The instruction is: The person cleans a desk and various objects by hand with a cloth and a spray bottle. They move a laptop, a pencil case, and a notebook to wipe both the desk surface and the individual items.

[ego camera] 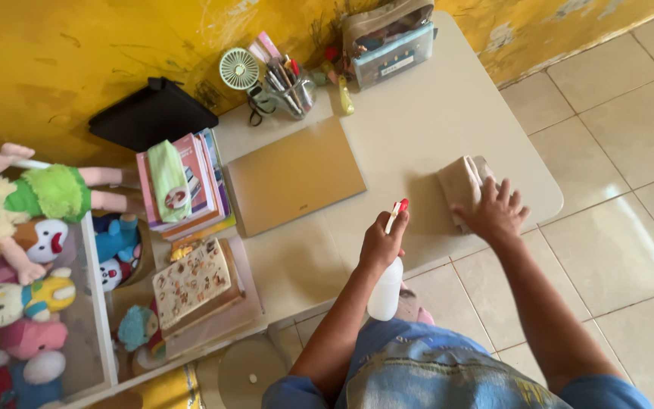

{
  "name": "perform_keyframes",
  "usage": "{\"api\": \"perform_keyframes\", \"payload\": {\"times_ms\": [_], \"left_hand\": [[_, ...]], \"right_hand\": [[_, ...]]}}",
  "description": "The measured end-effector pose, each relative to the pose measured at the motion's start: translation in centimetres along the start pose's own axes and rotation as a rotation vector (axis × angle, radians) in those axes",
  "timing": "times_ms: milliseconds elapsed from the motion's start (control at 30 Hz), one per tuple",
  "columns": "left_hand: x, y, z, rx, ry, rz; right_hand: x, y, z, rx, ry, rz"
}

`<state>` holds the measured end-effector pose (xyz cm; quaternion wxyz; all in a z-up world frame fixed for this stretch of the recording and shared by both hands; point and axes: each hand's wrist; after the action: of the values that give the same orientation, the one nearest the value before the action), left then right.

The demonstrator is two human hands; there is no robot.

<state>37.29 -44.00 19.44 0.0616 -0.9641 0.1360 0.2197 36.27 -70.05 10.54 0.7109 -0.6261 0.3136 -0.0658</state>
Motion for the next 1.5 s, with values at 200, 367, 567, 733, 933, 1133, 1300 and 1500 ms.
{"api": "perform_keyframes", "payload": {"times_ms": [200, 367, 567, 733, 933, 1133, 1300, 1500], "left_hand": [[5.8, 0.9, -0.9, 0.074, -0.021, -0.01], [8.1, 1.4, -1.5, 0.05, -0.085, -0.003], [9.2, 2.5, -2.2, 0.028, -0.073, -0.036], [9.2, 3.6, -3.0, -0.032, -0.003, -0.107], [9.1, 6.2, -3.6, -0.166, 0.11, -0.241], [9.9, 7.9, -4.1, -0.239, 0.17, -0.367], [11.0, 8.2, -3.9, -0.266, 0.263, -0.464], [11.2, 8.2, -3.2, -0.312, 0.316, -0.462]], "right_hand": [[2.1, 1.5, -2.1, 0.231, 0.035, -0.036], [1.6, 2.0, -2.5, 0.186, 0.04, -0.042], [6.1, 3.6, -4.9, 0.512, 0.136, 0.261], [12.2, 0.9, -4.0, 0.466, -0.065, 0.003], [20.9, -6.1, 1.4, 0.143, -0.642, -0.599], [18.9, -3.2, 3.2, 0.043, -0.895, -0.466], [11.8, -3.3, -2.5, -0.107, -1.003, -0.35], [18.2, -7.5, -4.3, -0.045, -0.787, 0.479]]}}
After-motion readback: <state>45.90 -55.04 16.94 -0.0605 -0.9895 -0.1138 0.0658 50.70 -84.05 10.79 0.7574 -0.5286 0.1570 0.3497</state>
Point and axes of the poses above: each hand's wrist, its own x-axis towards the middle knuckle, its own y-axis out of the palm, z = x × y, and after that the axes turned 15 degrees about -x, right-handed
